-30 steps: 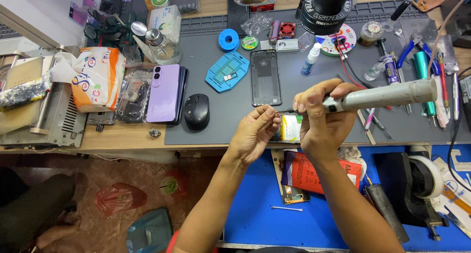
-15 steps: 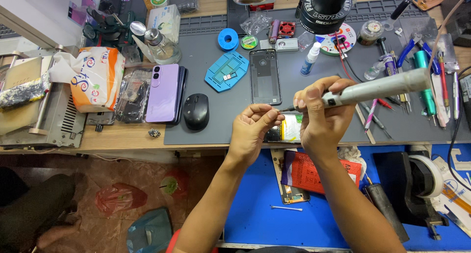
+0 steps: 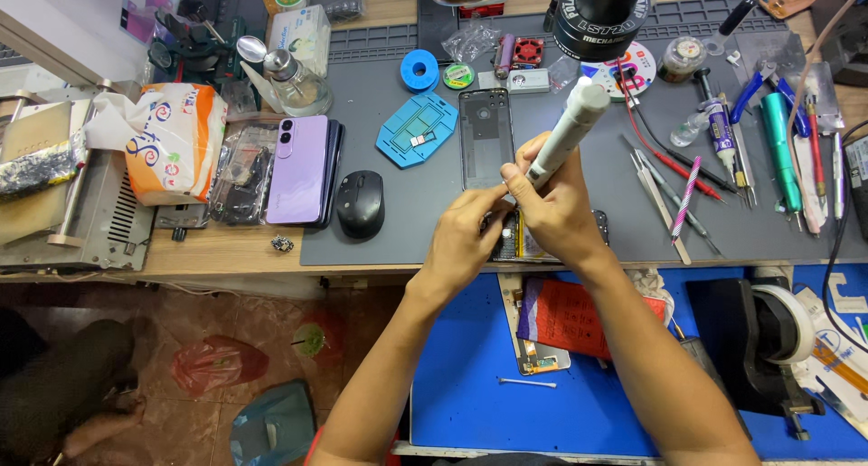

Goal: The person places a battery into a disassembled smartphone and secures it with adhesive tape. They then use a screwdriver to fasten screws into the phone's internal frame, working on the motherboard area.

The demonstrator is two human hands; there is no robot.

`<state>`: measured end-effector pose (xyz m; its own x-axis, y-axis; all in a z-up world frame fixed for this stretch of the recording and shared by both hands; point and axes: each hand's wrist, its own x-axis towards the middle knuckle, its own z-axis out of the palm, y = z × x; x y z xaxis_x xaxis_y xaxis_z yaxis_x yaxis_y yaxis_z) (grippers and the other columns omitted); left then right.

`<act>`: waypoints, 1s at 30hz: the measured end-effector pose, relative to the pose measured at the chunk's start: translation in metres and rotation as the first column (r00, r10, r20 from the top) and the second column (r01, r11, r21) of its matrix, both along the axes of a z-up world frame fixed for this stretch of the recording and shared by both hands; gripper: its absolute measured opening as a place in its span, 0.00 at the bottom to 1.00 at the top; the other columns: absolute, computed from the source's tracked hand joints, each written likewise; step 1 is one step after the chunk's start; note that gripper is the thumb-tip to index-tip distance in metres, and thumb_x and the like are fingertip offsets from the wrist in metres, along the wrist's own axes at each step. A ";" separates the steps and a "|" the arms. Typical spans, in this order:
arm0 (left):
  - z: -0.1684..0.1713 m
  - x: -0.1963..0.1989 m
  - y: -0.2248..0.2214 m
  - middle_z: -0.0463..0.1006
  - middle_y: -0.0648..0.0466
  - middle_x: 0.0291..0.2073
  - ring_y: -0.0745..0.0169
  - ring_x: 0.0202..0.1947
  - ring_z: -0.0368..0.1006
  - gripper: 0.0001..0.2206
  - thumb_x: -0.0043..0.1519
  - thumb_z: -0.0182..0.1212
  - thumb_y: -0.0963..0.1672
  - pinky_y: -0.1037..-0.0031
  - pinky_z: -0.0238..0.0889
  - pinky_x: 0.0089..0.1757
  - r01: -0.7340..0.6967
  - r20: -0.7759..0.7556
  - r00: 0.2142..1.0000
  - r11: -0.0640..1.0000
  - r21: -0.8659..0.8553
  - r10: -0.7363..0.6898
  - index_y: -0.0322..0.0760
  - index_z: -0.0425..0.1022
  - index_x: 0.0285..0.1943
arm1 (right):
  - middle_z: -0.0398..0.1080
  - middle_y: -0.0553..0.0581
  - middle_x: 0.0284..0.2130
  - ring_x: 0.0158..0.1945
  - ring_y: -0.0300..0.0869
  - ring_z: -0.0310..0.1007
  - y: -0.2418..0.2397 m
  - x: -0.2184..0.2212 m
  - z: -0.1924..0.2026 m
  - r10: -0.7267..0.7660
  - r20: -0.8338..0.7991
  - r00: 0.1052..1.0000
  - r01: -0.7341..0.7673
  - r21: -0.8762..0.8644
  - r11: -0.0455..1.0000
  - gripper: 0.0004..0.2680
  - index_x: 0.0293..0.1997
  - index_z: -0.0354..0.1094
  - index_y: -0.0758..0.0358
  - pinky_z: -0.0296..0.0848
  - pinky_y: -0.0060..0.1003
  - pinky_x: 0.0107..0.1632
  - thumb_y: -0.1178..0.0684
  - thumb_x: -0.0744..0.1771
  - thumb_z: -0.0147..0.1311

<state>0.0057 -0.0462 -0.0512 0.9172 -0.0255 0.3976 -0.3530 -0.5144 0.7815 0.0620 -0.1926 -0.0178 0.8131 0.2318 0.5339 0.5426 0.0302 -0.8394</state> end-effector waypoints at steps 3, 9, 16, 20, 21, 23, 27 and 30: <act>-0.011 0.001 0.003 0.83 0.46 0.44 0.48 0.46 0.83 0.19 0.63 0.64 0.36 0.60 0.76 0.49 0.019 0.017 1.000 0.999 0.039 -0.019 0.37 0.77 0.64 | 0.61 0.54 0.34 0.35 0.37 0.62 -0.001 0.003 -0.002 0.016 0.024 1.000 -0.016 -0.039 0.999 0.08 0.50 0.54 0.61 0.65 0.36 0.41 0.60 0.73 0.54; -0.017 0.001 0.007 0.83 0.51 0.42 0.50 0.49 0.81 0.18 0.64 0.63 0.37 0.61 0.74 0.51 0.021 0.031 0.999 0.999 0.048 -0.022 0.42 0.77 0.64 | 0.62 0.54 0.34 0.34 0.38 0.63 -0.001 0.001 0.004 0.080 0.008 0.997 -0.079 -0.087 0.993 0.08 0.50 0.54 0.61 0.65 0.35 0.40 0.60 0.73 0.53; -0.017 0.000 0.007 0.82 0.51 0.43 0.50 0.48 0.82 0.17 0.64 0.64 0.38 0.62 0.75 0.49 0.016 0.003 1.000 1.000 0.020 -0.016 0.44 0.78 0.62 | 0.63 0.55 0.35 0.35 0.40 0.63 -0.002 0.005 -0.002 0.113 0.026 0.993 -0.108 -0.138 0.985 0.07 0.50 0.55 0.62 0.64 0.36 0.40 0.60 0.73 0.54; -0.011 0.000 0.009 0.83 0.47 0.44 0.48 0.48 0.82 0.15 0.64 0.63 0.38 0.60 0.76 0.50 0.033 -0.003 0.999 0.999 -0.035 -0.033 0.41 0.80 0.60 | 0.63 0.55 0.35 0.35 0.40 0.64 -0.002 0.007 -0.003 0.151 0.042 0.988 -0.143 -0.153 0.978 0.07 0.50 0.55 0.62 0.64 0.37 0.40 0.60 0.73 0.54; -0.011 0.001 0.012 0.83 0.47 0.44 0.48 0.48 0.82 0.15 0.64 0.63 0.38 0.60 0.76 0.50 0.034 -0.003 0.999 0.999 -0.036 -0.034 0.41 0.80 0.60 | 0.63 0.55 0.35 0.35 0.40 0.64 -0.003 0.007 -0.002 0.151 0.042 0.988 -0.142 -0.154 0.978 0.07 0.50 0.55 0.62 0.64 0.37 0.40 0.60 0.73 0.54; -0.010 0.004 0.018 0.84 0.45 0.46 0.48 0.51 0.81 0.15 0.66 0.57 0.36 0.61 0.72 0.53 0.017 0.074 0.997 0.997 -0.069 -0.012 0.36 0.79 0.61 | 0.63 0.55 0.34 0.33 0.40 0.63 -0.003 0.008 0.001 0.178 0.053 0.983 -0.167 -0.167 0.972 0.07 0.50 0.56 0.62 0.64 0.36 0.38 0.62 0.72 0.53; -0.001 0.002 0.031 0.85 0.47 0.47 0.48 0.51 0.80 0.16 0.67 0.56 0.36 0.60 0.73 0.52 -0.060 0.104 0.992 0.988 -0.143 0.075 0.38 0.79 0.62 | 0.63 0.55 0.33 0.33 0.40 0.63 -0.005 0.007 0.000 0.198 0.053 0.979 -0.188 -0.150 0.971 0.07 0.50 0.56 0.62 0.64 0.36 0.38 0.63 0.72 0.53; 0.001 0.000 0.034 0.86 0.49 0.42 0.57 0.43 0.82 0.15 0.65 0.52 0.34 0.65 0.74 0.49 -0.160 0.049 0.982 0.934 -0.320 0.185 0.36 0.81 0.54 | 0.62 0.54 0.33 0.33 0.40 0.62 -0.004 0.005 0.001 0.207 0.068 0.976 -0.196 -0.143 0.970 0.07 0.50 0.56 0.62 0.63 0.36 0.38 0.63 0.72 0.53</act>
